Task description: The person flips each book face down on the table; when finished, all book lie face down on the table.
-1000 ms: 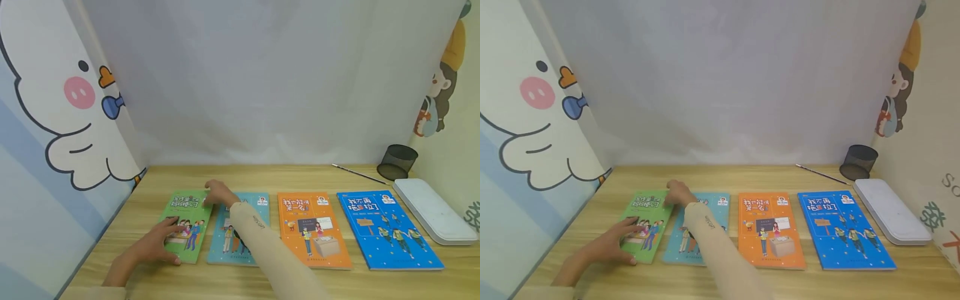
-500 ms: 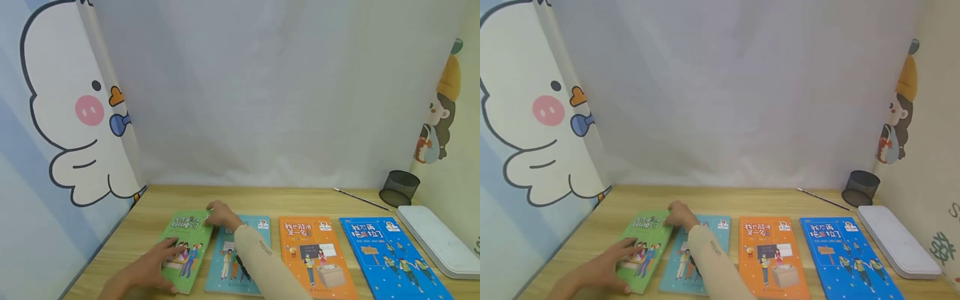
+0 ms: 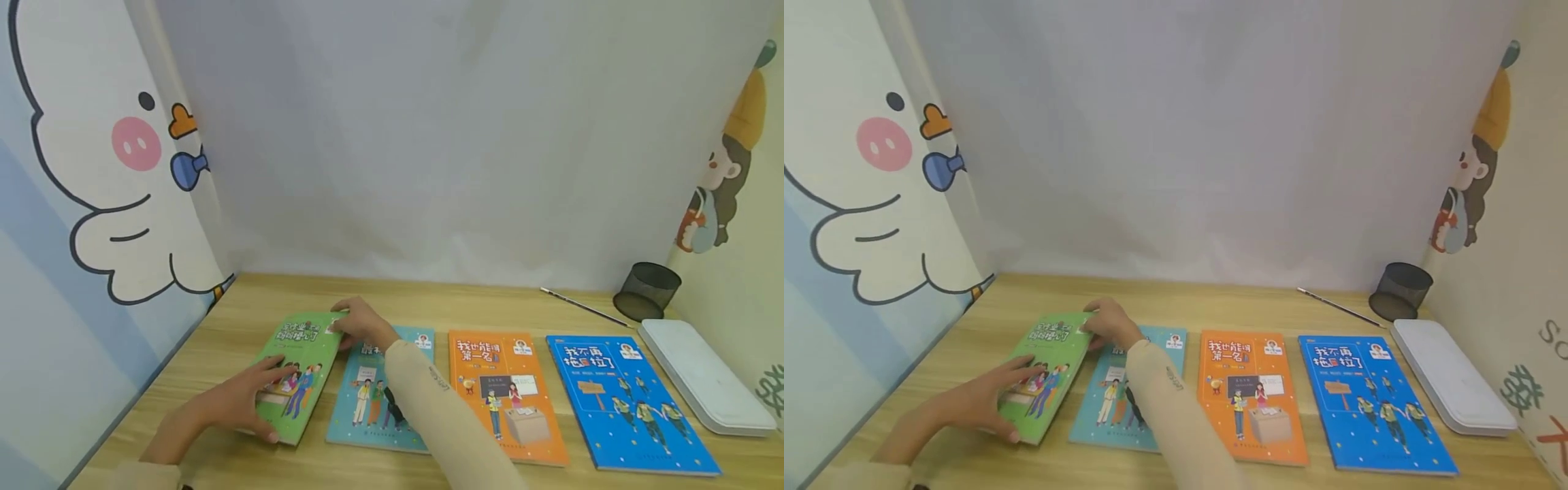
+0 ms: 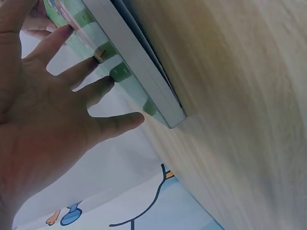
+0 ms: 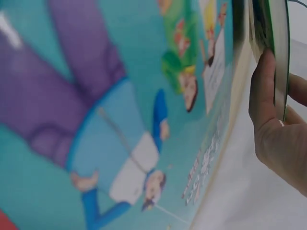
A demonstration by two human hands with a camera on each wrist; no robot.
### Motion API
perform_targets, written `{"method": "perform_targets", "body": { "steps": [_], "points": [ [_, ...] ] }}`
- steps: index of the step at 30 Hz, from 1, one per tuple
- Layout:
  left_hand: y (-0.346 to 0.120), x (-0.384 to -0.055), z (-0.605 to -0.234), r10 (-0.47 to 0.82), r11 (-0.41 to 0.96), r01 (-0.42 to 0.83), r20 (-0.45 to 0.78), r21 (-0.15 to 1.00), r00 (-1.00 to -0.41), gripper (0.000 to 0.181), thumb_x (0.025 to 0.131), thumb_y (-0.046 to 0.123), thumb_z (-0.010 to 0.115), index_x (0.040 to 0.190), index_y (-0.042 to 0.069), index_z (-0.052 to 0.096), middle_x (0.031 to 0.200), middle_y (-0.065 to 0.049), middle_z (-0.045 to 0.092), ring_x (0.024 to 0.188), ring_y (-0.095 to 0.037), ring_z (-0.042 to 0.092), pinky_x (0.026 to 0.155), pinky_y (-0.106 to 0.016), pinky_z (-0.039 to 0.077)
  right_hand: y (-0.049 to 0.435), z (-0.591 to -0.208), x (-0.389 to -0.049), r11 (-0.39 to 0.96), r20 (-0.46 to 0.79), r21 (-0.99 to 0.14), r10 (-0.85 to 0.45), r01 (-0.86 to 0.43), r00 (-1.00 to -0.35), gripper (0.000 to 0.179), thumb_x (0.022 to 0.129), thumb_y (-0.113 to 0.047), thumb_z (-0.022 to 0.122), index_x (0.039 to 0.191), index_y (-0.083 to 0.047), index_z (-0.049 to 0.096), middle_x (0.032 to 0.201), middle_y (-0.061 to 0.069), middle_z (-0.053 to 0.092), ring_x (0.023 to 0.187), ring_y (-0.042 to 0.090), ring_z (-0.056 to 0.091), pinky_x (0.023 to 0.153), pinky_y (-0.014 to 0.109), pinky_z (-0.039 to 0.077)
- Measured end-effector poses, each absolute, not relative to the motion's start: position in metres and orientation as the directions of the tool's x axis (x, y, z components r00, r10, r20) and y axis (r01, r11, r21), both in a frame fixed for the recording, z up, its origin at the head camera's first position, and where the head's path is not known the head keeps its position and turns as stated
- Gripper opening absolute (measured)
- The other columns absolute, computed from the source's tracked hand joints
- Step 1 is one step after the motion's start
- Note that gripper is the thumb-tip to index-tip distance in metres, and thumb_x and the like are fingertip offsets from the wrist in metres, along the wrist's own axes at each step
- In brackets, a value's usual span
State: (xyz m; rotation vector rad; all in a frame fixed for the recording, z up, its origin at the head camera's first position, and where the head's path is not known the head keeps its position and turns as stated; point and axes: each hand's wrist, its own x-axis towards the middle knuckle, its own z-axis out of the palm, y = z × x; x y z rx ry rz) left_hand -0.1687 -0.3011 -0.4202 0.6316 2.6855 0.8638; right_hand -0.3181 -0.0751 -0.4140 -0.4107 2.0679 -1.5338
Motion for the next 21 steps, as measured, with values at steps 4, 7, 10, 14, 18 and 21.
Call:
{"method": "perform_targets", "body": {
  "steps": [4, 7, 10, 14, 18, 21],
  "points": [
    [-0.298, -0.172, -0.411, 0.466, 0.723, 0.293, -0.13, 0.625, -0.875, 0.108, 0.066, 0.037, 0.093, 0.151, 0.002, 0.038, 0.154, -0.042, 0.021, 0.137, -0.068, 0.022, 0.102, -0.078, 0.033, -0.073, -0.407, -0.324, 0.271, -0.241, -0.957, -0.535, 0.105, -0.81, 0.053, 0.092, 0.005, 0.064, 0.143, 0.004, 0.049, 0.117, 0.025, 0.062, 0.075, 0.032, 0.072, 0.069, 0.041, 0.063],
    [-0.294, -0.171, -0.408, 0.463, 0.721, 0.287, -0.13, 0.63, -0.877, 0.113, 0.065, 0.04, 0.093, 0.153, 0.002, 0.034, 0.155, -0.043, 0.018, 0.137, -0.068, 0.022, 0.102, -0.077, 0.032, -0.07, -0.405, -0.325, 0.249, -0.253, -0.959, -0.53, 0.137, -0.809, 0.053, 0.092, 0.004, 0.065, 0.143, 0.002, 0.049, 0.114, 0.021, 0.061, 0.068, 0.025, 0.069, 0.075, 0.044, 0.063],
    [-0.29, -0.171, -0.406, 0.478, 0.712, 0.323, -0.094, 0.624, -0.873, 0.117, 0.064, 0.04, 0.094, 0.155, 0.002, 0.03, 0.155, -0.043, 0.017, 0.138, -0.068, 0.021, 0.102, -0.078, 0.032, -0.066, -0.402, -0.326, 0.212, -0.256, -0.963, -0.515, 0.168, -0.818, 0.052, 0.093, 0.002, 0.064, 0.143, -0.001, 0.05, 0.112, 0.02, 0.062, 0.067, 0.021, 0.065, 0.085, 0.05, 0.06],
    [-0.283, -0.171, -0.404, 0.499, 0.699, 0.376, -0.038, 0.609, -0.866, 0.124, 0.062, 0.04, 0.095, 0.157, 0.004, 0.025, 0.155, -0.042, 0.017, 0.139, -0.067, 0.02, 0.102, -0.079, 0.031, -0.062, -0.395, -0.328, 0.154, -0.262, -0.965, -0.493, 0.214, -0.829, 0.05, 0.094, 0.0, 0.063, 0.143, -0.003, 0.052, 0.104, 0.016, 0.065, 0.068, 0.021, 0.063, 0.092, 0.052, 0.057],
    [-0.275, -0.169, -0.404, 0.486, 0.686, 0.387, 0.007, 0.617, -0.874, 0.126, 0.061, 0.043, 0.094, 0.159, 0.011, 0.022, 0.157, -0.039, 0.016, 0.14, -0.065, 0.022, 0.102, -0.079, 0.031, -0.058, -0.389, -0.33, 0.085, -0.264, -0.963, -0.485, 0.256, -0.834, 0.049, 0.094, 0.0, 0.062, 0.141, -0.003, 0.053, 0.096, 0.013, 0.067, 0.066, 0.019, 0.064, 0.084, 0.045, 0.06],
    [-0.269, -0.166, -0.403, 0.456, 0.697, 0.391, 0.05, 0.602, -0.889, 0.125, 0.06, 0.046, 0.094, 0.159, 0.016, 0.024, 0.16, -0.034, 0.019, 0.141, -0.062, 0.026, 0.102, -0.076, 0.034, -0.056, -0.385, -0.331, 0.039, -0.247, -0.965, -0.473, 0.26, -0.845, 0.047, 0.093, 0.001, 0.062, 0.14, 0.0, 0.054, 0.101, 0.018, 0.069, 0.066, 0.018, 0.066, 0.076, 0.038, 0.062]
  ]
}}
